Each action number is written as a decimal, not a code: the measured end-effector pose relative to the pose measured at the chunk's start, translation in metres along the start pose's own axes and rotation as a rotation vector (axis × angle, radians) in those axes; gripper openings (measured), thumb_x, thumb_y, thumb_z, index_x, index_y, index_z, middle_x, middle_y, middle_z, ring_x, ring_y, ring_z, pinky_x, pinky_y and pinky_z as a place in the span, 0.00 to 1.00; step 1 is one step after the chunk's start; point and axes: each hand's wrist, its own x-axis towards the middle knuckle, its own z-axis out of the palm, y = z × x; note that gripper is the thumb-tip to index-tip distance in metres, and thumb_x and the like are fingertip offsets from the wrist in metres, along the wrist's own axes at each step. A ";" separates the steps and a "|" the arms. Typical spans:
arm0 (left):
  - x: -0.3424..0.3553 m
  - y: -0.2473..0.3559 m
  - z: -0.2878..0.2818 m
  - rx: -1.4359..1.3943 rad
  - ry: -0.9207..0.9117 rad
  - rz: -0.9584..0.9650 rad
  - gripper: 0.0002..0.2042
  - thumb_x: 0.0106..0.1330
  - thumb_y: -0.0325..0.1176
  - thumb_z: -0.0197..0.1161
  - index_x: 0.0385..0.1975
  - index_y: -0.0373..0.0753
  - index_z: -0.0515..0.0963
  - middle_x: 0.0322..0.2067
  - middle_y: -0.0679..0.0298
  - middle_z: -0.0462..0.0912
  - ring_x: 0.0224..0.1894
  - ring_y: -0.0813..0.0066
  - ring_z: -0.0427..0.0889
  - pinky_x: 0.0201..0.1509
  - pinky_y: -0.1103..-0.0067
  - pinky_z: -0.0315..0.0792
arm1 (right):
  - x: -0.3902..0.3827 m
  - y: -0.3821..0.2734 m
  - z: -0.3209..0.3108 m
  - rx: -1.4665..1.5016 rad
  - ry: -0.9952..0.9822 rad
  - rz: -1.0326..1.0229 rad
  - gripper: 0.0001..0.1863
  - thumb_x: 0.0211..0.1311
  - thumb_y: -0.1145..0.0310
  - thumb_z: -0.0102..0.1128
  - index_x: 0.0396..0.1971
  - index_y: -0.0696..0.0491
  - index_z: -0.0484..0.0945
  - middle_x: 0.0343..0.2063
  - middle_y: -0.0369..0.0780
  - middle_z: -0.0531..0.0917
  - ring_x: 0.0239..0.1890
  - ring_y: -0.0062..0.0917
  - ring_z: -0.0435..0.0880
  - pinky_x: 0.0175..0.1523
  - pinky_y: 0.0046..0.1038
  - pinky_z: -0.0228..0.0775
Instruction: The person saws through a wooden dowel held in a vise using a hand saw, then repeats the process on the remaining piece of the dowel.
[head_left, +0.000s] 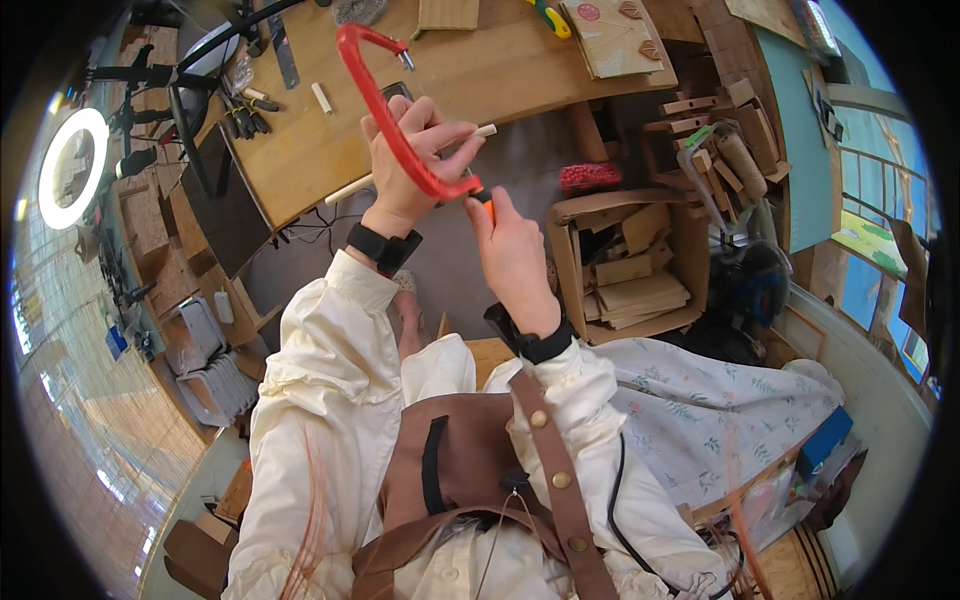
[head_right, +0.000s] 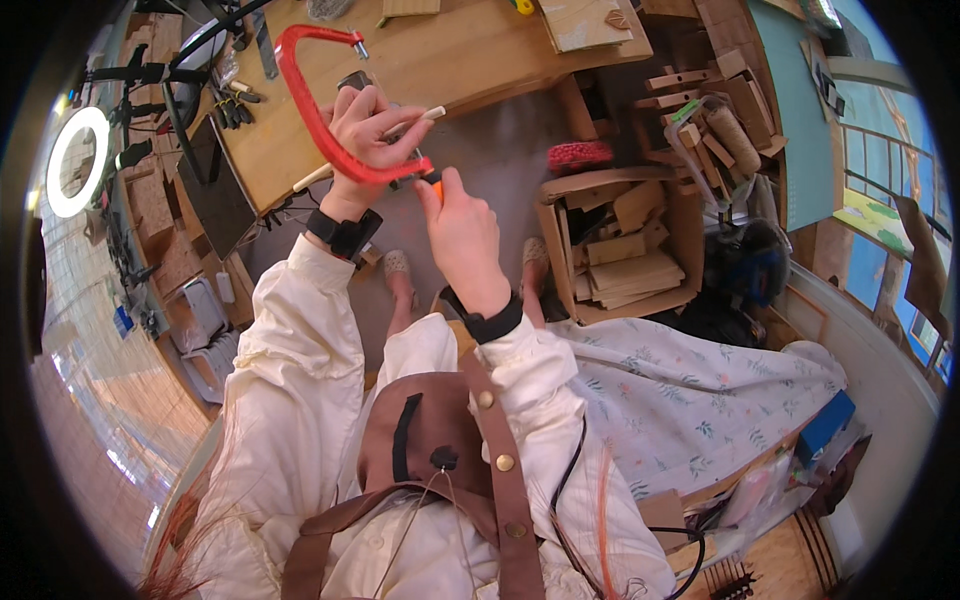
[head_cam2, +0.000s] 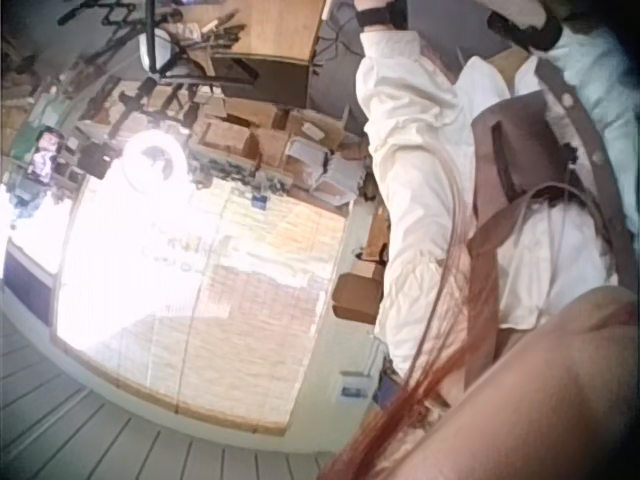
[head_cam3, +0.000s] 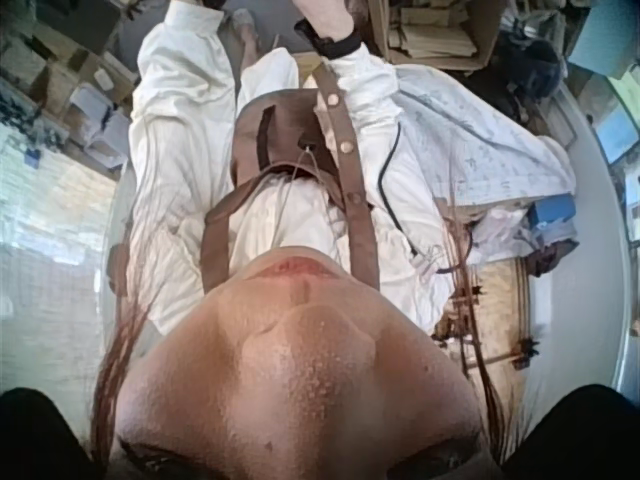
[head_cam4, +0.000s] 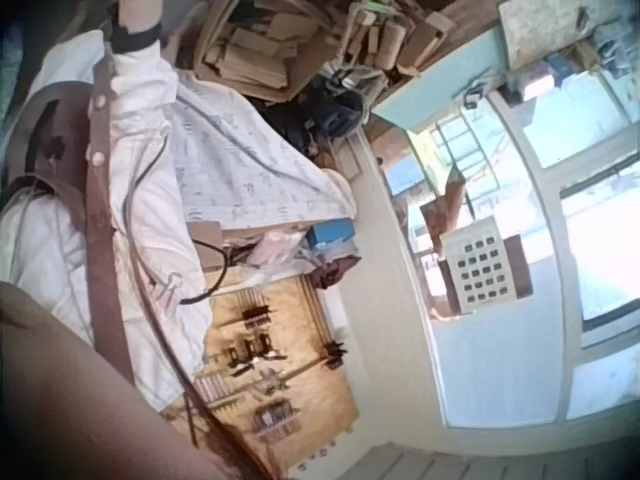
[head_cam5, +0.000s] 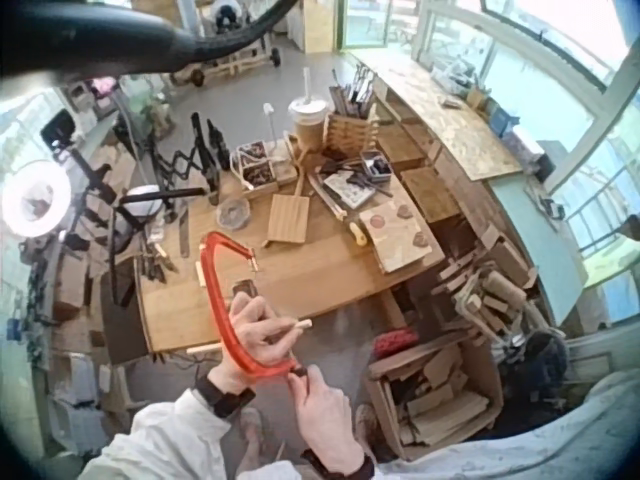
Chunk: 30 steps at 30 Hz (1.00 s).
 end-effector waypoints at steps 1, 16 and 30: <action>-0.001 -0.002 0.002 -0.006 0.011 0.004 0.05 0.48 0.42 0.72 0.22 0.52 0.85 0.22 0.75 0.70 0.33 0.74 0.71 0.45 0.73 0.57 | -0.001 -0.001 -0.001 0.022 -0.004 0.007 0.17 0.69 0.52 0.51 0.37 0.53 0.71 0.21 0.54 0.80 0.28 0.56 0.78 0.29 0.53 0.68; -0.005 -0.003 0.001 -0.015 0.048 0.001 0.05 0.46 0.40 0.73 0.21 0.53 0.84 0.21 0.75 0.68 0.33 0.74 0.71 0.42 0.72 0.57 | -0.052 0.006 -0.015 0.033 -0.054 0.133 0.17 0.70 0.54 0.51 0.38 0.55 0.71 0.23 0.55 0.80 0.30 0.56 0.78 0.31 0.52 0.67; -0.001 0.003 -0.002 0.016 0.039 0.047 0.07 0.47 0.41 0.74 0.24 0.52 0.86 0.20 0.75 0.67 0.32 0.75 0.71 0.44 0.73 0.55 | -0.004 -0.006 0.003 0.082 -0.054 0.104 0.15 0.70 0.55 0.49 0.40 0.54 0.71 0.24 0.55 0.79 0.31 0.57 0.78 0.32 0.52 0.66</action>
